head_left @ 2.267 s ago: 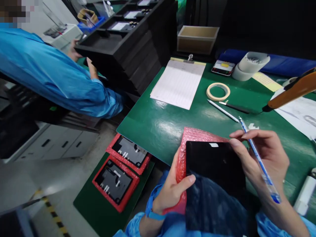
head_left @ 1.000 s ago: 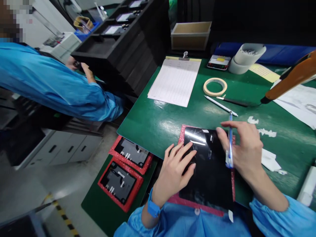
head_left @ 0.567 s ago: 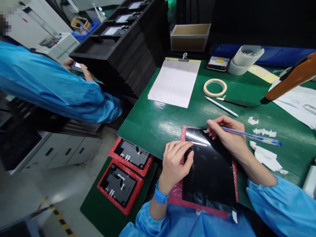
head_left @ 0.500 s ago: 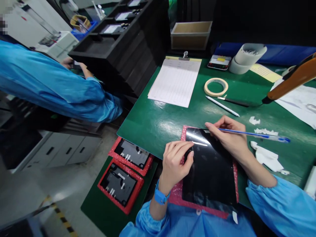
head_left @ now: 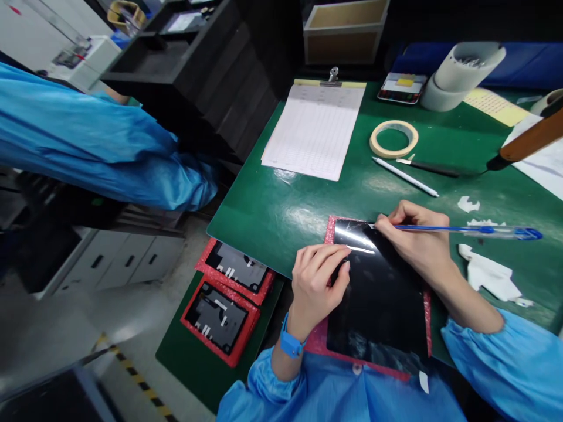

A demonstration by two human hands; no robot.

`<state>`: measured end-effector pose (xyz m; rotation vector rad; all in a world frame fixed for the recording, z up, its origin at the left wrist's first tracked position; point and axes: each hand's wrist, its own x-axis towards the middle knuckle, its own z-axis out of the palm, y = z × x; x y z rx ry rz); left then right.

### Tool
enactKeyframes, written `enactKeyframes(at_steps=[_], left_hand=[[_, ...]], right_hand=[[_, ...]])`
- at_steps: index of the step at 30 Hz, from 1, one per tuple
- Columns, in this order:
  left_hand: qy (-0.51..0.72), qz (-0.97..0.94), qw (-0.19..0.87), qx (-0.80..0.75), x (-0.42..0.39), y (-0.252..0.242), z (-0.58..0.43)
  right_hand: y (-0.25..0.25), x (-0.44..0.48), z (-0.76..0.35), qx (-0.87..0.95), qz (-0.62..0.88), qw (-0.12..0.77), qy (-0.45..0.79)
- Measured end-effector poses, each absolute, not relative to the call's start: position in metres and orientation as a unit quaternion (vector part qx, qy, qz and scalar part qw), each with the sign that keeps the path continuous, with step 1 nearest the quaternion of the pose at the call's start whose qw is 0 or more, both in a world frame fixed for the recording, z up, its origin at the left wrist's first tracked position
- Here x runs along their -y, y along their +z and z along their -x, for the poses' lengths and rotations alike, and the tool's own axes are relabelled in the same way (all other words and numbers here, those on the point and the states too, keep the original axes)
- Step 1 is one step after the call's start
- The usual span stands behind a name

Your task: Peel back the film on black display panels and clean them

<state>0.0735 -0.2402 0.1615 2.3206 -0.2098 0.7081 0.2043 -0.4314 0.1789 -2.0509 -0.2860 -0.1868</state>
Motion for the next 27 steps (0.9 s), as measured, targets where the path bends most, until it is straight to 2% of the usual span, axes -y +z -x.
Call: enactKeyframes(at_steps=[27], left_hand=[[0.278, -0.888, 0.358, 0.079, 0.2392, 0.1601, -0.0725]], right_hand=[[0.1757, 0.4323, -0.2049, 0.115, 0.856, 0.496, -0.086]])
